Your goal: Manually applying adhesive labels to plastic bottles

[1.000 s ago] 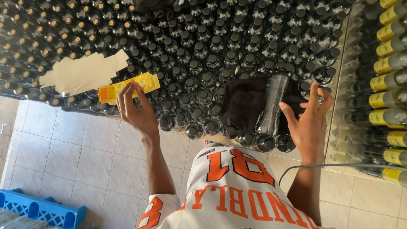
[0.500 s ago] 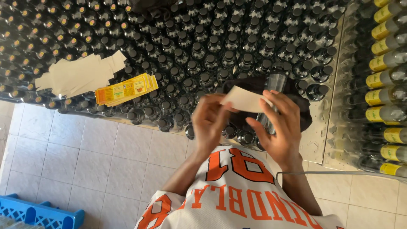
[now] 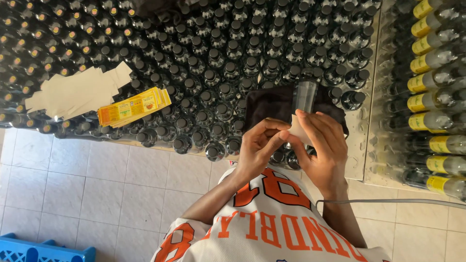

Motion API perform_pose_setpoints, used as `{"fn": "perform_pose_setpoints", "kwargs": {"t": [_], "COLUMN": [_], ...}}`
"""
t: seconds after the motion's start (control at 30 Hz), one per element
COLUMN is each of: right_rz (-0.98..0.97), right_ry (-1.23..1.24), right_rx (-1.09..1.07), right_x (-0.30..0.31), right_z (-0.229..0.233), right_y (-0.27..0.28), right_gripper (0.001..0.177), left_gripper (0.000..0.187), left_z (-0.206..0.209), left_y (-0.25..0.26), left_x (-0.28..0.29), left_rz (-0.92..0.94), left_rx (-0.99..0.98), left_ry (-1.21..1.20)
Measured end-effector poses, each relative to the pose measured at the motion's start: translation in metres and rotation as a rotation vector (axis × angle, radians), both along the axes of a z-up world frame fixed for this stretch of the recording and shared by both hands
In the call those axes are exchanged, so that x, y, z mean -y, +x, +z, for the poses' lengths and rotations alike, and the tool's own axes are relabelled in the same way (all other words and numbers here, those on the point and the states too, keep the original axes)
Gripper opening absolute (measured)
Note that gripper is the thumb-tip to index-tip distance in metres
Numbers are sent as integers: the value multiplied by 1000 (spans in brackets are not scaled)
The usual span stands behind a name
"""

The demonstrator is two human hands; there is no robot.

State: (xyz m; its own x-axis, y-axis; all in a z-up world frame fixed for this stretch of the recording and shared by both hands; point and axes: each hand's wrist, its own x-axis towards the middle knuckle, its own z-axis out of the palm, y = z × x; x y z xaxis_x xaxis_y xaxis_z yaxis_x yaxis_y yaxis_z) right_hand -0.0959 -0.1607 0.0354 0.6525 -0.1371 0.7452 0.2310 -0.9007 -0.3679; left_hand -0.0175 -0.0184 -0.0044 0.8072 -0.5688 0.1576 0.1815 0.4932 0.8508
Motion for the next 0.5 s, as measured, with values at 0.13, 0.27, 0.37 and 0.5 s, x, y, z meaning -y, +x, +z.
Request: {"fn": "perform_pose_setpoints", "kwargs": {"t": [0.13,0.27,0.37,0.5], "right_rz": [9,22,44,58], "right_ry": [130,264,376,637], "right_rx": [-38,-93,-120,-230], "right_x": [-4,-7,-4,0], "right_z": [5,9,10,10], "right_y": [-2,-1,-1,-9], "right_gripper": [44,36,36,34], "left_gripper": [18,18,19,18], "left_z": [1,2,-3,-3], "left_y": [-1,1,2,-2], "left_x": [2,5,6,5], "left_rz": [45,53,49,36], "left_rx": [37,8,21,-12], "left_ry": [48,39,52,38]}}
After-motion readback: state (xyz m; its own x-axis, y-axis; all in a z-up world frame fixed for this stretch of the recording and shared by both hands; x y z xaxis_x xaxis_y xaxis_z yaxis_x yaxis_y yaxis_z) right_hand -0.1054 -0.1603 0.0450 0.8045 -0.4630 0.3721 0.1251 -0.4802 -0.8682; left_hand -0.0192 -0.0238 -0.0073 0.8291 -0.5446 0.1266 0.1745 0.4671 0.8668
